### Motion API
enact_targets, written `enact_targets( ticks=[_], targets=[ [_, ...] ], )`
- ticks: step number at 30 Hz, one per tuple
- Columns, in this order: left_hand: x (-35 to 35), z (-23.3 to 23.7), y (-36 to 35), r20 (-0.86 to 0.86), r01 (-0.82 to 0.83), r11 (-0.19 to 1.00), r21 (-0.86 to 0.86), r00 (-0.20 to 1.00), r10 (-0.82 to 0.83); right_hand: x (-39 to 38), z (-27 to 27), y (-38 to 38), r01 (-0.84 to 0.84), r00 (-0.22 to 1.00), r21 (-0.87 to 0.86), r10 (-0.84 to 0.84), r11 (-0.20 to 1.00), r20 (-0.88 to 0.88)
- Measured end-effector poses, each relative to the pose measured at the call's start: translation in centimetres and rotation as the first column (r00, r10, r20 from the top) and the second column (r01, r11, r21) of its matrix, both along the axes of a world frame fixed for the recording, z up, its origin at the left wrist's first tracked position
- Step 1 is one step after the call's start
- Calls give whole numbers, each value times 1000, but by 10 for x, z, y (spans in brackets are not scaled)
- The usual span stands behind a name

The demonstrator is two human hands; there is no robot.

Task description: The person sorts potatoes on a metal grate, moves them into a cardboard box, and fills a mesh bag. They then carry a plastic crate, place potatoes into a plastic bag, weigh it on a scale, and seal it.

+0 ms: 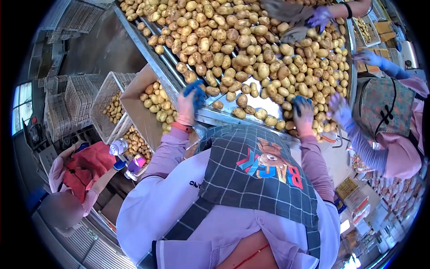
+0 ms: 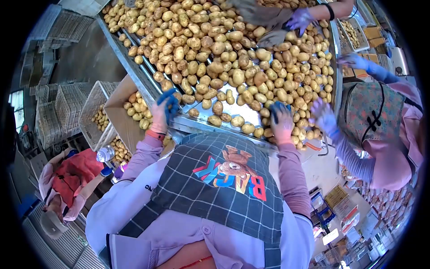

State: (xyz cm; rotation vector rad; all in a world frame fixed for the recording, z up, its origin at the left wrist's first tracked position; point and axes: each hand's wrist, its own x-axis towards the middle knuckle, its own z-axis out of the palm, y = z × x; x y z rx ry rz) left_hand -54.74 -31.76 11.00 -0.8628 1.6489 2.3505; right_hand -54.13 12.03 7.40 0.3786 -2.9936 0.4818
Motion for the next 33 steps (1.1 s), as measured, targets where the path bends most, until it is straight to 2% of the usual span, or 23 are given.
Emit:
enact_targets(
  ticks=[2,3,4,5,6,7,8,10,12,15,17,18,19,20,21,22,25,26,28,29,30,32,33],
  targets=[
    [-22,-1,1,-169,-80,988,-130,984,58,-19,23,-54,252,961,-293,-274,922,-37],
    [-31,7,4,-140,-44,978,-204,990,15,-21,31,-81,121,992,-359,-121,925,21],
    [-35,9,10,-208,-45,969,-241,978,-7,-19,35,-99,-7,997,-435,39,900,66],
    [-37,17,15,-202,-38,971,-236,979,-11,-12,36,-103,-245,960,-216,268,945,83],
    [-38,26,16,-198,-37,972,-234,980,-10,-5,37,-106,-482,867,4,476,876,150],
    [-39,33,10,-225,-126,963,-237,972,72,4,26,-88,-499,854,-9,493,867,164],
    [-37,39,-5,-253,-223,945,-241,954,161,16,19,-66,-365,898,-56,367,929,244],
    [-34,14,-65,-391,-441,863,-245,860,328,28,10,-19,-328,917,17,313,945,248],
    [-22,18,-110,-277,-438,827,-352,893,355,33,24,-7,-366,913,-13,362,930,189],
    [-16,27,-118,-143,-211,772,-599,977,156,33,6,-20,-313,935,-11,311,950,170],
    [-25,19,-85,-24,6,706,-708,999,-32,31,-8,-38,-106,987,5,104,994,125],
    [-33,22,-59,72,130,398,-908,985,-157,28,-13,-48,-66,996,-10,66,998,56],
    [-41,-8,-46,134,193,332,-923,972,-192,26,-11,-56,-41,997,9,41,999,67],
    [-49,6,-18,354,384,181,-905,918,-176,25,-8,-60,-16,997,30,14,999,77],
    [-54,-17,-5,415,425,44,-904,897,-153,26,-7,-61,-28,997,35,25,999,73],
    [-53,-32,-1,280,308,140,-941,941,-188,28,-6,-59,-43,996,4,43,999,73],
    [-44,-27,-11,292,368,244,-897,909,-299,31,-5,-46,-103,990,-51,107,993,90],
    [-33,-6,-10,229,332,235,-913,897,-378,33,-5,-43,-123,989,-62,128,990,80],
    [-21,-23,-25,-112,200,650,-733,908,-405,36,-5,-38,-91,989,-125,104,988,104],
    [-14,-1,-18,-216,121,980,-160,964,-154,37,-5,-38,-77,991,-118,89,990,101],
    [-12,7,-18,-194,-21,1000,-9,981,19,37,-5,-40,-74,991,-118,85,990,99],
    [-11,3,-38,-189,-170,954,245,957,219,37,-9,-39,-89,991,-131,101,987,85],
    [-9,6,-55,-170,-150,796,587,938,303,37,-13,-37,-100,990,-123,110,987,83]
  ],
)
